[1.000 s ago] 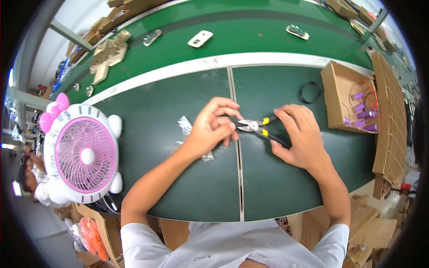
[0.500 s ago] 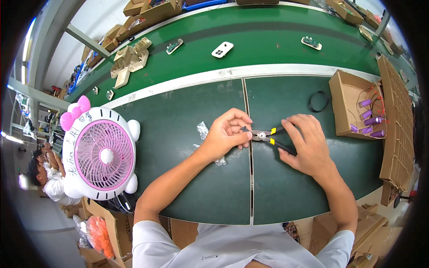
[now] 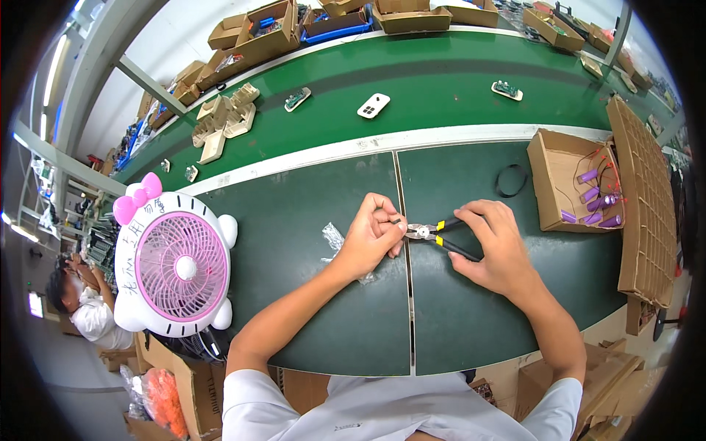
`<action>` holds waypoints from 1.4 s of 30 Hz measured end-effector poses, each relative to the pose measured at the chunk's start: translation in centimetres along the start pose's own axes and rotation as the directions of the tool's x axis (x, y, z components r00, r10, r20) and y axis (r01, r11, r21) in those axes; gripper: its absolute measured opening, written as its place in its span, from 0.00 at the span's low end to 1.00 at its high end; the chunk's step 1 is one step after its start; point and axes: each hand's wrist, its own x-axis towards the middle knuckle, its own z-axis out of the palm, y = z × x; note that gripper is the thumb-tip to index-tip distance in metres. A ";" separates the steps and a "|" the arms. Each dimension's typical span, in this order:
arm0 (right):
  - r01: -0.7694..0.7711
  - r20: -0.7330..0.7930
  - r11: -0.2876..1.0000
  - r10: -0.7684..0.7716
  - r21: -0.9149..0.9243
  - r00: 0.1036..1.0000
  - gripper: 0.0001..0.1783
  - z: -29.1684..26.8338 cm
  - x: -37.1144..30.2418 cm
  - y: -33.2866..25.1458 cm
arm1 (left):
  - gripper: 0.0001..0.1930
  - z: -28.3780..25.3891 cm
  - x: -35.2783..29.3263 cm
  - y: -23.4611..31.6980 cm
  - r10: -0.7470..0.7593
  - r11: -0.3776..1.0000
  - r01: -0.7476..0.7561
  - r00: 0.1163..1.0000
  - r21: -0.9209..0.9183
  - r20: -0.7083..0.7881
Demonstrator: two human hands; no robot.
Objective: Assembling electronic components, including a speaker and battery, into a plastic housing on a factory production line.
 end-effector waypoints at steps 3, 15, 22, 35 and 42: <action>0.013 -0.027 1.000 -0.013 -0.013 1.000 0.33 0.1 0.2 -0.5 | 0.13 -0.7 0.1 0.0 -0.021 0.999 0.023 0.999 -0.039 0.049; -0.210 -0.164 0.969 0.188 -0.127 0.968 0.32 -1.0 0.3 1.3 | 0.11 -2.8 0.6 6.0 0.491 0.624 -0.348 0.871 0.700 -0.004; -0.222 -0.079 0.945 0.209 -0.241 0.975 0.30 -0.8 -0.9 4.7 | 0.16 -7.2 -2.4 8.5 0.436 0.149 0.144 0.879 0.978 -0.196; -0.427 -0.139 0.861 0.404 -0.276 0.904 0.34 1.4 0.4 3.5 | 0.22 -30.4 14.7 14.8 0.570 -0.032 0.433 0.748 0.901 -0.340; -0.408 -0.326 0.906 0.354 -0.112 0.877 0.30 -6.0 -3.7 -3.8 | 0.11 -35.3 21.3 12.2 0.622 -0.242 0.635 0.681 0.733 -0.385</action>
